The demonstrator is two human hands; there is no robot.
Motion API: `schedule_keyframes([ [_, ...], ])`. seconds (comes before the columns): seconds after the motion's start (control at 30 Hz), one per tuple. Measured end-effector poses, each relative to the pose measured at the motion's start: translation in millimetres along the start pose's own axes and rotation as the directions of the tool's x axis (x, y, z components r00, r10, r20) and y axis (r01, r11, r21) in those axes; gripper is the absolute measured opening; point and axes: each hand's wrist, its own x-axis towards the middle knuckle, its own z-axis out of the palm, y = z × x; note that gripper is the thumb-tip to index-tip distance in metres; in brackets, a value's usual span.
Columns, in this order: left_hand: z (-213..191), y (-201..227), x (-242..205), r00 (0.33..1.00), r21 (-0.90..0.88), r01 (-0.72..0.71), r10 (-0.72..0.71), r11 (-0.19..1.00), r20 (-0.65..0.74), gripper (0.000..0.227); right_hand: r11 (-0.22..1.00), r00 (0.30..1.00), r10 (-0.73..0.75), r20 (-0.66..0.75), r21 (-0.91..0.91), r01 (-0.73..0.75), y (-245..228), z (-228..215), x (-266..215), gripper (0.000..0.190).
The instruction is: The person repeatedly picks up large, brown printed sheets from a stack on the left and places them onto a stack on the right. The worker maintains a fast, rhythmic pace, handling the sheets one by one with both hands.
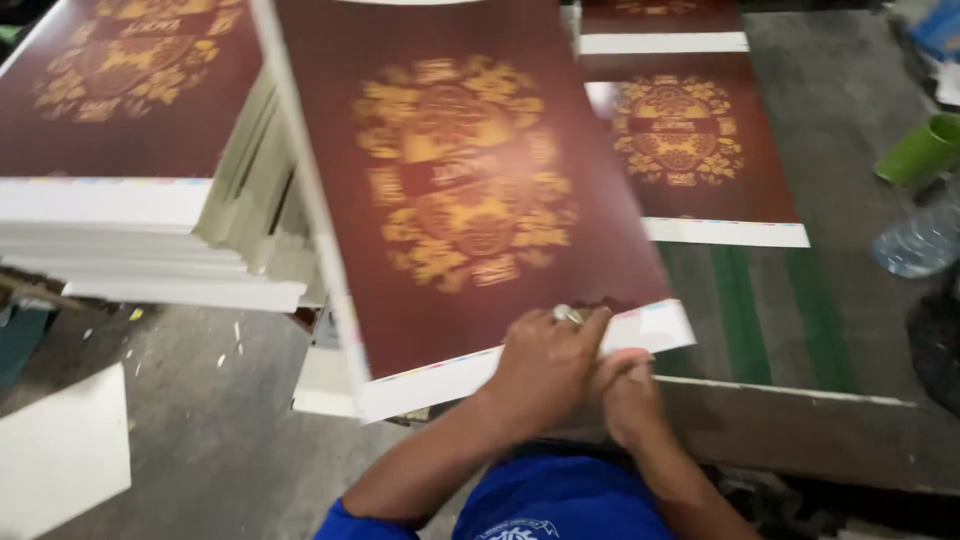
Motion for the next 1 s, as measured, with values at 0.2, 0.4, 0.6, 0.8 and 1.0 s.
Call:
schedule_keyframes([
  [0.2,-69,-118,-21,0.996,0.620,0.076,-0.032,0.781,-0.082,0.032,0.844,0.900,0.178,-0.397,0.531,0.068,43,-96,-31,0.029],
  [0.4,-197,-214,-26,0.937,0.932,0.277,-0.281,0.232,-0.209,0.073,0.951,0.678,0.275,-0.682,0.297,-0.088,36,-157,-75,0.029],
  [0.6,-248,-193,3,0.385,0.896,0.383,-0.920,0.226,0.068,0.078,0.943,0.678,0.304,-0.669,0.311,-0.117,97,-250,-126,0.036],
  [0.8,-260,-276,-37,0.564,0.783,0.440,-0.814,0.439,0.139,0.050,0.949,0.727,0.251,-0.639,0.312,-0.054,120,-278,-162,0.031],
  [1.0,-247,-298,-56,0.757,0.755,0.427,-0.654,0.497,0.002,0.047,0.940,0.688,0.288,-0.666,0.335,-0.070,106,-255,-122,0.040],
])
